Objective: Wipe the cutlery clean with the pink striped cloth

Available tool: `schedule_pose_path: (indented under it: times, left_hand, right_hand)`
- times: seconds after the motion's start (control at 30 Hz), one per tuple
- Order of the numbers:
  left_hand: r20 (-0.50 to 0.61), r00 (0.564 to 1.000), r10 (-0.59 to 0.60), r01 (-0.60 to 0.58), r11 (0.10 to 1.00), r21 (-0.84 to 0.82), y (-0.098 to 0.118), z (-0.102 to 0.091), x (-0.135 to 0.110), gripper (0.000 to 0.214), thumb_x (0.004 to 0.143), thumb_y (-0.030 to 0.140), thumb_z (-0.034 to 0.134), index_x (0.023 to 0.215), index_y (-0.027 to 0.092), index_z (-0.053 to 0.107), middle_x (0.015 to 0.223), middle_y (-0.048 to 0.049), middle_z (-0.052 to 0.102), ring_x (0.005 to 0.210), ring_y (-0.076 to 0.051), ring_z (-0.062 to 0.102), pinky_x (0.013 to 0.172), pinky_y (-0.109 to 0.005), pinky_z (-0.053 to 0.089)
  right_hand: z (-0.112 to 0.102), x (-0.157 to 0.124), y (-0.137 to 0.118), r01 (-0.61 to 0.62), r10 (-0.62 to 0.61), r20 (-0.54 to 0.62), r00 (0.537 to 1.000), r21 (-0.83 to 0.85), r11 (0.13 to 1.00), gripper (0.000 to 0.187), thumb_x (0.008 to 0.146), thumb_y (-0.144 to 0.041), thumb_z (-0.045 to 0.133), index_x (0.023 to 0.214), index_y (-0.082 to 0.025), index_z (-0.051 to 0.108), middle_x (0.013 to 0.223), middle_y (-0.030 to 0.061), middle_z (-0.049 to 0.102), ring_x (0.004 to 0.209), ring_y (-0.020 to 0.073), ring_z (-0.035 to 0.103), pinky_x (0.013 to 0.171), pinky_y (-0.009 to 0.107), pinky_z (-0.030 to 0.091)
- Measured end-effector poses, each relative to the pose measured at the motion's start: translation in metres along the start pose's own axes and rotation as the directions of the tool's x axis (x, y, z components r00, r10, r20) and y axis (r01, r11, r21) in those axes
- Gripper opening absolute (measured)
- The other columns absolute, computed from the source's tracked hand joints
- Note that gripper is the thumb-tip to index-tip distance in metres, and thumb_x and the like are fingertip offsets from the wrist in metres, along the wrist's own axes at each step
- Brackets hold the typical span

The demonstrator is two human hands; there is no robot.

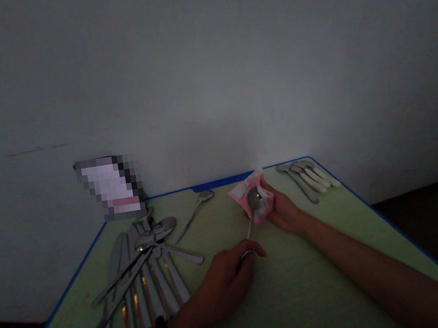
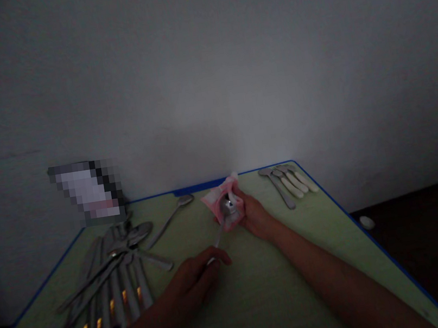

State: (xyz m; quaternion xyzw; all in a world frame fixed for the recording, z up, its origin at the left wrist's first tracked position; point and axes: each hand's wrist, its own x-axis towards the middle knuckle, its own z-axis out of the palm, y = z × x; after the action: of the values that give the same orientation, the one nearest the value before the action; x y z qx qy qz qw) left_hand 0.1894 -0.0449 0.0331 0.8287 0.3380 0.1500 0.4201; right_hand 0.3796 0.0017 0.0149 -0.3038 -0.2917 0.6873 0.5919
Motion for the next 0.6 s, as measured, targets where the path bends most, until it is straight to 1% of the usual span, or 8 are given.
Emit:
schedule_pose_path:
  times: [0.1, 0.2, 0.3, 0.5, 0.6]
  left_hand:
    - [-0.007, 1.0, 0.017, -0.017, 1.0, 0.016, -0.0001, 0.0006, 0.0001, 0.027, 0.09, 0.027, 0.034, 0.099, 0.02, 0.058, 0.061, 0.0035, 0.049, 0.059, -0.012, 0.047, 0.054, -0.02, 0.034]
    - [0.005, 1.0, 0.003, -0.004, 1.0, 0.016, 0.0004, 0.0001, 0.0002, 0.028, 0.09, 0.026, 0.034, 0.1, 0.02, 0.058, 0.057, 0.0039, 0.047, 0.058, -0.012, 0.047, 0.052, -0.02, 0.034]
    - [0.019, 1.0, -0.001, 0.001, 1.0, 0.021, 0.0013, -0.0012, 0.0001, 0.027, 0.09, 0.025, 0.034, 0.101, 0.021, 0.058, 0.055, 0.0048, 0.045, 0.055, -0.012, 0.046, 0.052, -0.02, 0.033]
    - [0.032, 0.999, 0.014, -0.016, 0.999, 0.044, 0.0024, -0.0034, 0.0, 0.026, 0.09, 0.024, 0.034, 0.1, 0.02, 0.058, 0.059, 0.0045, 0.048, 0.056, -0.011, 0.046, 0.053, -0.02, 0.034]
    - [0.038, 0.999, 0.011, -0.013, 0.999, 0.051, 0.003, -0.0031, -0.0001, 0.026, 0.089, 0.023, 0.035, 0.1, 0.02, 0.058, 0.059, 0.0047, 0.048, 0.055, -0.011, 0.047, 0.053, -0.02, 0.034]
  right_hand:
    - [-0.0008, 0.0015, 0.0009, 0.004, -0.004, 0.013, 1.0, -0.01, 1.0, 0.035, 0.081, -0.05, 0.05, 0.082, -0.017, 0.06, 0.065, 0.0003, 0.064, 0.053, 0.0125, 0.059, 0.052, 0.026, 0.051]
    - [-0.0011, 0.0027, 0.0013, 0.016, -0.016, 0.005, 1.0, 0.014, 1.0, 0.033, 0.081, -0.049, 0.051, 0.081, -0.017, 0.06, 0.066, -0.0001, 0.064, 0.054, 0.0117, 0.059, 0.053, 0.024, 0.05]
    - [-0.0009, 0.0026, 0.0012, 0.006, -0.006, 0.005, 1.0, 0.004, 1.0, 0.033, 0.081, -0.048, 0.051, 0.081, -0.017, 0.059, 0.064, -0.0006, 0.064, 0.051, 0.0113, 0.058, 0.051, 0.024, 0.05]
    - [0.002, 0.0002, 0.0, 0.012, -0.012, -0.008, 1.0, 0.009, 1.0, 0.03, 0.082, -0.046, 0.052, 0.079, -0.017, 0.059, 0.063, -0.0013, 0.063, 0.05, 0.011, 0.057, 0.054, 0.026, 0.051]
    - [0.0037, -0.0002, -0.0007, 0.008, -0.008, -0.002, 1.0, 0.008, 1.0, 0.03, 0.082, -0.046, 0.052, 0.079, -0.017, 0.06, 0.063, -0.0009, 0.063, 0.049, 0.0112, 0.057, 0.052, 0.025, 0.05]
